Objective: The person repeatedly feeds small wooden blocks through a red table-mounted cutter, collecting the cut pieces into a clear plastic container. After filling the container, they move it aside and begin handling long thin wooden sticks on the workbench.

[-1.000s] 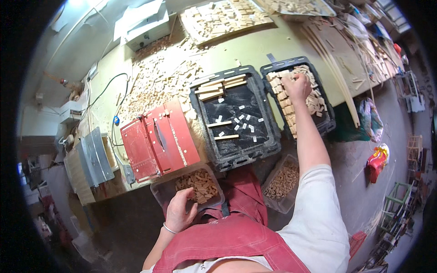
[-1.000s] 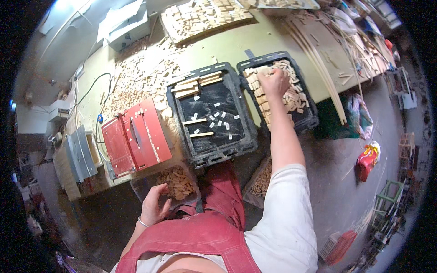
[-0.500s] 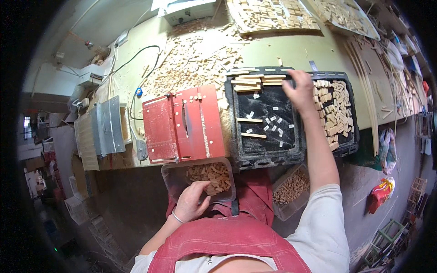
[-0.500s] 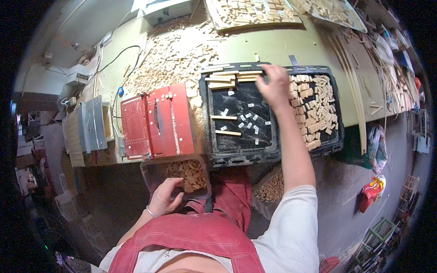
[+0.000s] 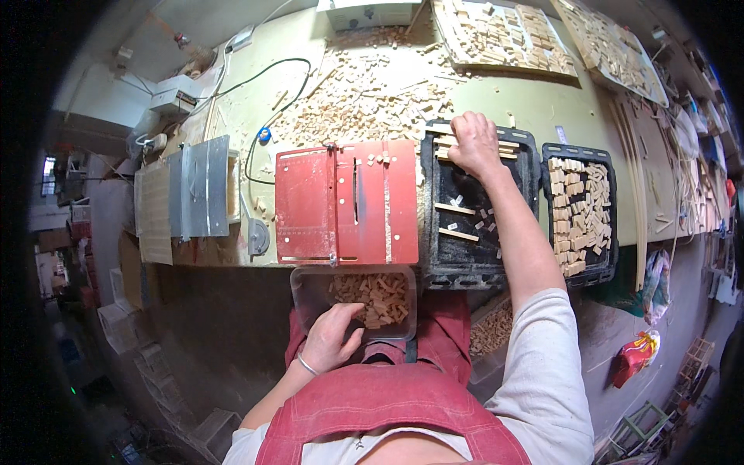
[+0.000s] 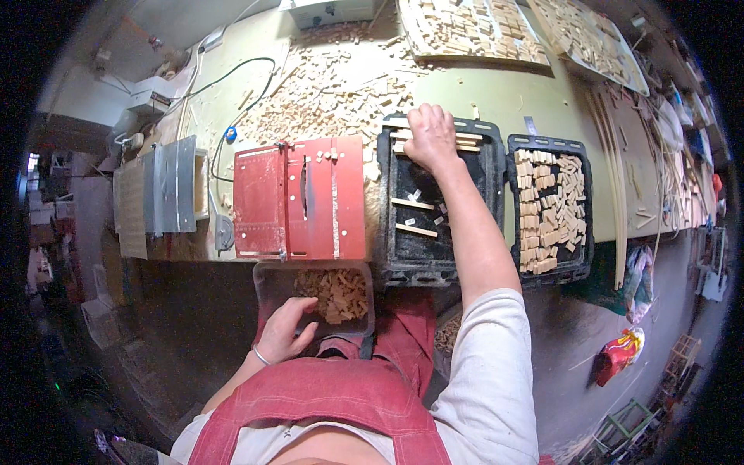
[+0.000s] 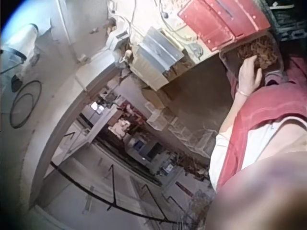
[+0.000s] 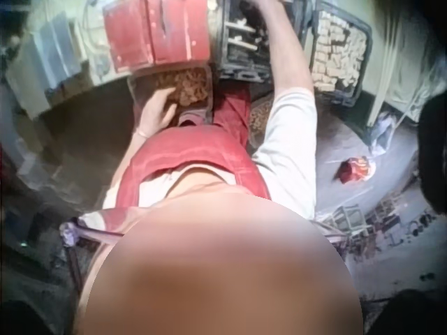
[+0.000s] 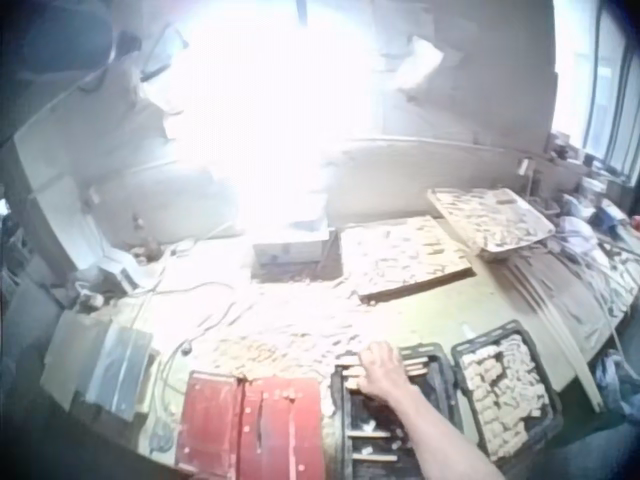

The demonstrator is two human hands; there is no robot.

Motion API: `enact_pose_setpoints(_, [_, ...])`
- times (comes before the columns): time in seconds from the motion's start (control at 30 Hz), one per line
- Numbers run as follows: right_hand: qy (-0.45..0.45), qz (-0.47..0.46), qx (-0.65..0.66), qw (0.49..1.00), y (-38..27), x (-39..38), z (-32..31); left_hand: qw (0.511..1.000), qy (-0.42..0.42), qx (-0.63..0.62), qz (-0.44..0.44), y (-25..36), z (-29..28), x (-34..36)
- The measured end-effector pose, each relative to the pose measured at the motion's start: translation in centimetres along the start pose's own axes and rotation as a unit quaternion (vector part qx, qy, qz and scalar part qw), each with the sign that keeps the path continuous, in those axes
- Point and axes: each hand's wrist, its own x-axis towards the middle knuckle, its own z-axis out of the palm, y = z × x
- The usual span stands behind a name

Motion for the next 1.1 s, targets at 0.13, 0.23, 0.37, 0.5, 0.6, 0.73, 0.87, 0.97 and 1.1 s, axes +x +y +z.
enact_pose_setpoints(0.13, [0.020,-0.019,0.026,0.999,0.4,-0.3,-0.7,1.000,0.006,0.008,0.007,-0.6,0.2,-0.1])
enact_pose_setpoints(0.23, [0.019,-0.024,0.034,0.999,0.4,-1.3,-0.7,1.000,0.005,0.000,0.007,-1.0,0.2,-0.2])
enact_pose_setpoints(0.37, [0.044,-0.028,0.055,0.997,-0.3,-1.8,-0.7,1.000,0.009,-0.006,0.004,-1.4,0.3,-0.6])
enact_pose_setpoints(0.5, [0.025,-0.023,0.035,0.999,-0.2,-1.3,0.3,1.000,0.013,-0.017,0.000,-1.6,0.3,-0.9])
enact_pose_setpoints(0.6, [0.007,-0.022,0.029,0.999,-0.2,-0.8,0.6,1.000,0.017,-0.015,-0.003,-1.8,0.4,-1.1])
enact_pose_setpoints(0.73, [-0.024,-0.017,0.042,0.999,0.3,-0.3,0.4,1.000,0.028,-0.012,0.004,-1.6,0.4,-0.9])
enact_pose_setpoints(0.87, [-0.017,-0.013,0.078,0.997,0.4,-1.0,-0.6,0.999,0.029,-0.005,0.014,-1.4,0.3,-0.9])
enact_pose_setpoints(0.97, [0.008,0.022,0.140,0.990,-0.2,-3.1,-2.7,0.999,0.027,-0.022,0.012,-1.2,-0.2,-0.7])
enact_pose_setpoints(1.1, [-0.006,0.219,0.493,0.842,-4.6,-8.2,-7.9,0.984,-0.010,-0.179,-0.005,-0.3,0.2,1.3])
